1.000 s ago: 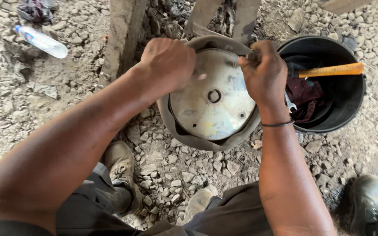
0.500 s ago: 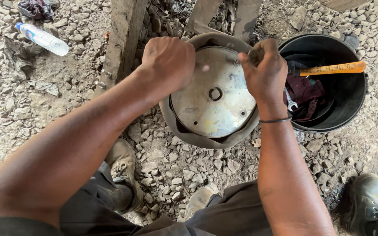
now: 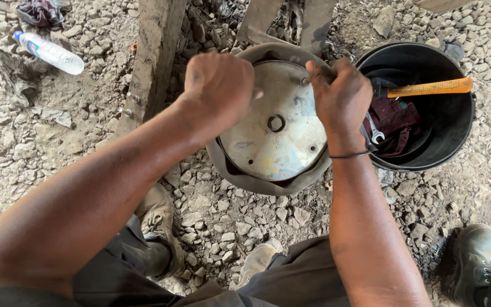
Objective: The person removes bolts from a circular metal vehicle part using a wrench, then flips the part over and continues to remove bolts from the other side. The person works on the ground next to a vehicle supported by a jack stand.
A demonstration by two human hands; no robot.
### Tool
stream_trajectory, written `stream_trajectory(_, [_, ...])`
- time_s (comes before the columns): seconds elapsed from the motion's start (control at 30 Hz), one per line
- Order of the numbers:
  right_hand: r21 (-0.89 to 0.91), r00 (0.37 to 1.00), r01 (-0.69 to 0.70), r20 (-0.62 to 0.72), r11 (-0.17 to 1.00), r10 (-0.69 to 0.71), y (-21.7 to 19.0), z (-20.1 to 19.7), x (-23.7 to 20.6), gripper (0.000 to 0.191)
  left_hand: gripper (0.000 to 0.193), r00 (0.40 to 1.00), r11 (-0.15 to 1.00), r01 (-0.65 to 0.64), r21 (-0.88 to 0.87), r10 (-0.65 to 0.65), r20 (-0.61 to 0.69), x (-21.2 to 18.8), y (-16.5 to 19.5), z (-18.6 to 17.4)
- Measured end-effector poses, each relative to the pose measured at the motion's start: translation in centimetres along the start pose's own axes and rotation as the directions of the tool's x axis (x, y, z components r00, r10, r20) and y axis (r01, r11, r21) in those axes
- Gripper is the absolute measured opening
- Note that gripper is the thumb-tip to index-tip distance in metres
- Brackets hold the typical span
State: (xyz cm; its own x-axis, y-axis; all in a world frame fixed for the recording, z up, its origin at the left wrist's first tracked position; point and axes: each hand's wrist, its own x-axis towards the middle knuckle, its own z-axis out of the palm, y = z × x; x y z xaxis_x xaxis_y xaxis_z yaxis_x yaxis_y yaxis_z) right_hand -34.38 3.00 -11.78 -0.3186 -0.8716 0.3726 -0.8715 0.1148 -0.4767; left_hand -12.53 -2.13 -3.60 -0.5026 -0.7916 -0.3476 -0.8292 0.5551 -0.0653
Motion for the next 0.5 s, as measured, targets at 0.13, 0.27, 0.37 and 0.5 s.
stream_trajectory(0.13, [0.161, 0.993, 0.113, 0.011, 0.981, -0.116, 0.2, -0.6, 0.3, 0.030, 0.035, 0.997, 0.999, -0.018, 0.028, 0.020, -0.080, 0.0, -0.4, 0.4])
stream_trajectory(0.27, [0.111, 0.984, 0.173, 0.033, 0.979, -0.177, 0.7, -0.5, 0.3, 0.018, 0.018, 0.989, 0.977, -0.123, 0.174, 0.135, -0.056, 0.9, -0.4, 1.0])
stream_trajectory(0.37, [0.071, 0.990, 0.135, 0.021, 0.988, -0.137, 0.6, -0.1, 0.3, 0.020, 0.020, 0.986, 0.970, -0.142, 0.196, 0.156, -0.061, 1.0, -0.6, 1.0])
stream_trajectory(0.5, [0.027, 0.999, 0.043, 0.013, 0.999, -0.043, 0.2, 0.3, 0.2, 0.029, 0.041, 0.997, 0.997, -0.075, -0.003, 0.075, -0.003, 0.2, -0.6, 0.2])
